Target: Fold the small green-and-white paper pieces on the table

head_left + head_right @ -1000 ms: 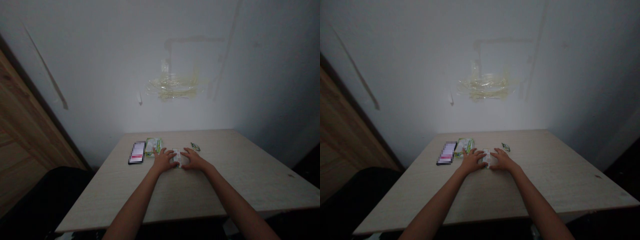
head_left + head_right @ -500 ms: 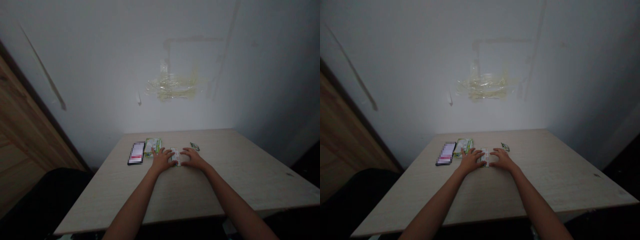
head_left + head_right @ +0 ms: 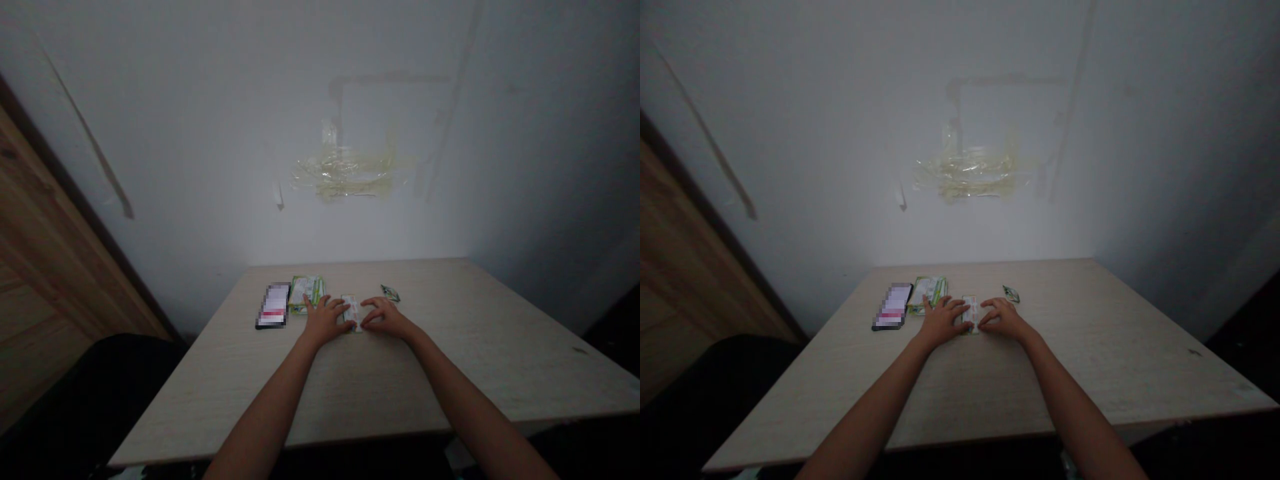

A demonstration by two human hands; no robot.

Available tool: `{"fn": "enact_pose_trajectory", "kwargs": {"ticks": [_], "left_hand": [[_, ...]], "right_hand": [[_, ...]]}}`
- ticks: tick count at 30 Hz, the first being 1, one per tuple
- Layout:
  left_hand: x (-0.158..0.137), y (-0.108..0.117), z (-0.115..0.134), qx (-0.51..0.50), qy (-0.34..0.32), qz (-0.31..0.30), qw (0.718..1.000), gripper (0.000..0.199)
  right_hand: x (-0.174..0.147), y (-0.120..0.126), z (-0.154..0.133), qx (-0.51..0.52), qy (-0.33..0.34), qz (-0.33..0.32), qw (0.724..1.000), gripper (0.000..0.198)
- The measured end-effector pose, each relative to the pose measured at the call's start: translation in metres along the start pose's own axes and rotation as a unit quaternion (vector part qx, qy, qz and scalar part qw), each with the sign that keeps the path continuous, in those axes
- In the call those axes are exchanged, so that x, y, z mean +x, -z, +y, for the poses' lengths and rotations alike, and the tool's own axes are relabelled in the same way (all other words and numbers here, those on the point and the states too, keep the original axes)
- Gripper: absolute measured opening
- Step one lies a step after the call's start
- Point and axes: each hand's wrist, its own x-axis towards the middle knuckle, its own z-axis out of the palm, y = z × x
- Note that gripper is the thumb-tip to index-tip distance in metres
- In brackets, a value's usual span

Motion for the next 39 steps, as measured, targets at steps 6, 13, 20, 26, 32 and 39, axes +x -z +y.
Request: {"fn": "enact_pose_trajectory", "kwargs": {"ticks": [6,13,20,26,32,39], "left_hand": [[-0.001,-0.001,0.000,-0.009,-0.003,0.001,1.000,0.052],[0.000,-0.001,-0.001,-0.002,-0.004,0.000,1.000,0.053],[0.000,0.002,0.000,-0.001,-0.006,-0.007,1.000,0.053],[0.000,0.001,0.000,0.004,-0.002,-0.008,1.000,0.052],[-0.001,0.002,0.001,-0.007,0.000,-0.013,1.000,0.054],[-0.001,0.007,0.001,-0.018,-0.001,-0.029,0.999,0.051]], "right_hand": [[0.003,-0.002,0.001,-0.004,-0.015,0.006,1.000,0.015],[0.007,-0.010,0.005,-0.004,-0.037,0.046,0.998,0.016],[0.014,-0.012,0.007,-0.014,-0.069,0.062,0.996,0.021],[0.019,-0.016,0.011,-0.047,-0.089,0.065,0.993,0.025],[0.016,-0.018,0.010,-0.074,-0.066,0.079,0.992,0.024],[0.013,-0.017,0.010,-0.074,-0.055,0.079,0.993,0.023]]}}
